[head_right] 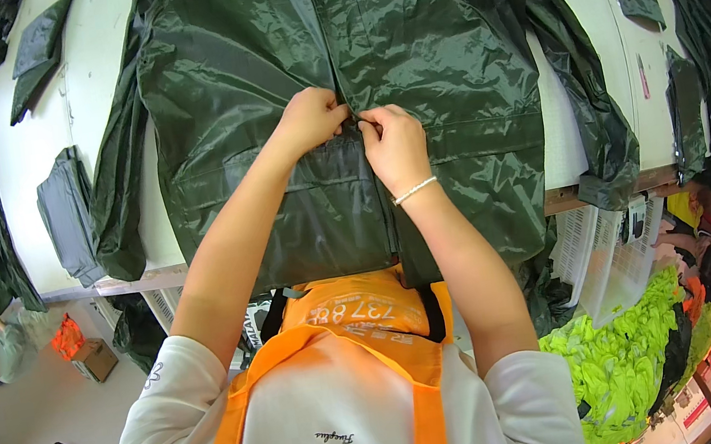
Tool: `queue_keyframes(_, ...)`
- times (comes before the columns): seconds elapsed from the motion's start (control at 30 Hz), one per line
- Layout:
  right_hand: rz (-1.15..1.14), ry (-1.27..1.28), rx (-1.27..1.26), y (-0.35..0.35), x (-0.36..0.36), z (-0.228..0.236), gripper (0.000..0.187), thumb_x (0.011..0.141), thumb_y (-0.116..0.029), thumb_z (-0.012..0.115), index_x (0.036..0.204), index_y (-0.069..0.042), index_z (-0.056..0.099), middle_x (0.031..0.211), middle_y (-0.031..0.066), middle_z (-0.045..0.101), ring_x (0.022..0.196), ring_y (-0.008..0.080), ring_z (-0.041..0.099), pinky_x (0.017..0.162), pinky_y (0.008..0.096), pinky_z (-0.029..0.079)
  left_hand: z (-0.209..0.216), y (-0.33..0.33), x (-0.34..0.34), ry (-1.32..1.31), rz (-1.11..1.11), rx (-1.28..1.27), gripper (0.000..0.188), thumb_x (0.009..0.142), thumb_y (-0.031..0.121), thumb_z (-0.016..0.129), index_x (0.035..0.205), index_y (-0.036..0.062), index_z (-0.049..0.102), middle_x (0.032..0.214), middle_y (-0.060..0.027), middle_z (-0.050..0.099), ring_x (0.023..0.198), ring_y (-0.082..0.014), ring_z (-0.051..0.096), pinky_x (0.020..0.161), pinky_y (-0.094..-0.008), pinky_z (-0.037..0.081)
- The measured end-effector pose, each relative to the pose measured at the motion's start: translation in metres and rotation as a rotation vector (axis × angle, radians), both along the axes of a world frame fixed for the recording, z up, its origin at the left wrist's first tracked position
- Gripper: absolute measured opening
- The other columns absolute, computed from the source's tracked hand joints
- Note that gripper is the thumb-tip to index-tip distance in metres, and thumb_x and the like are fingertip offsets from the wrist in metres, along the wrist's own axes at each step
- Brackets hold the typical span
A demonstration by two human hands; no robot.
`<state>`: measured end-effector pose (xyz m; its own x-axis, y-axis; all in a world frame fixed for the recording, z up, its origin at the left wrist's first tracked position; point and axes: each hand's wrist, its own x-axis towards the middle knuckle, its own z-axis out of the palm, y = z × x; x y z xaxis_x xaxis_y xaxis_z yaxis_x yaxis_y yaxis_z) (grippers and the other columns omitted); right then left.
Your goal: The person folds a dark green jacket on a white table, aligns the edges, and places it into a white plastic basket. The person then retrieves another jacket from the basket, unfolds it, and begins folding it in the same manner.
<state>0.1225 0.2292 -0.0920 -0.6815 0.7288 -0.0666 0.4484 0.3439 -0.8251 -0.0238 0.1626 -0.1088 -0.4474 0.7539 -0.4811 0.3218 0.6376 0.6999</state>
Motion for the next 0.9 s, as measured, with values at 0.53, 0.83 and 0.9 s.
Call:
queue_keyframes(0.53, -0.091, 0.17, -0.011, -0.009, -0.01, -0.022, 0.013, 0.07, -0.005, 0.068, 0.079, 0.0, 0.059, 0.077, 0.0147, 0.059, 0.071, 0.0328, 0.059, 0.063, 0.037, 0.048, 0.006, -0.035, 0.03, -0.083, 0.21, 0.429, 0.024, 0.089, 0.022, 0.055, 0.1, 0.0013, 0.054, 0.086, -0.012, 0.061, 0.08, -0.0213, 0.059, 0.073, -0.0338, 0.046)
queue_keyframes(0.83, -0.018, -0.032, 0.425, 0.068, -0.062, -0.028, 0.02, 0.079, -0.021, 0.065, 0.088, -0.005, 0.056, 0.087, 0.014, 0.058, 0.087, 0.0315, 0.058, 0.073, 0.0407, 0.049, -0.019, 0.006, 0.02, 0.885, -0.181, 0.237, 0.064, 0.086, 0.04, 0.056, 0.138, 0.0086, 0.036, 0.147, -0.0099, 0.03, 0.136, -0.0264, 0.026, 0.109, -0.0507, 0.018)
queue_keyframes(0.9, 0.026, -0.175, 0.407, 0.063, -0.041, -0.012, 0.033, 0.08, -0.026, 0.066, 0.102, -0.006, 0.053, 0.091, 0.0146, 0.06, 0.087, 0.0322, 0.059, 0.072, 0.0409, 0.049, -0.023, 0.012, 0.009, 0.961, -0.177, 0.178, 0.063, 0.087, 0.044, 0.053, 0.138, 0.0108, 0.037, 0.147, -0.0085, 0.031, 0.136, -0.0263, 0.026, 0.108, -0.0529, 0.017)
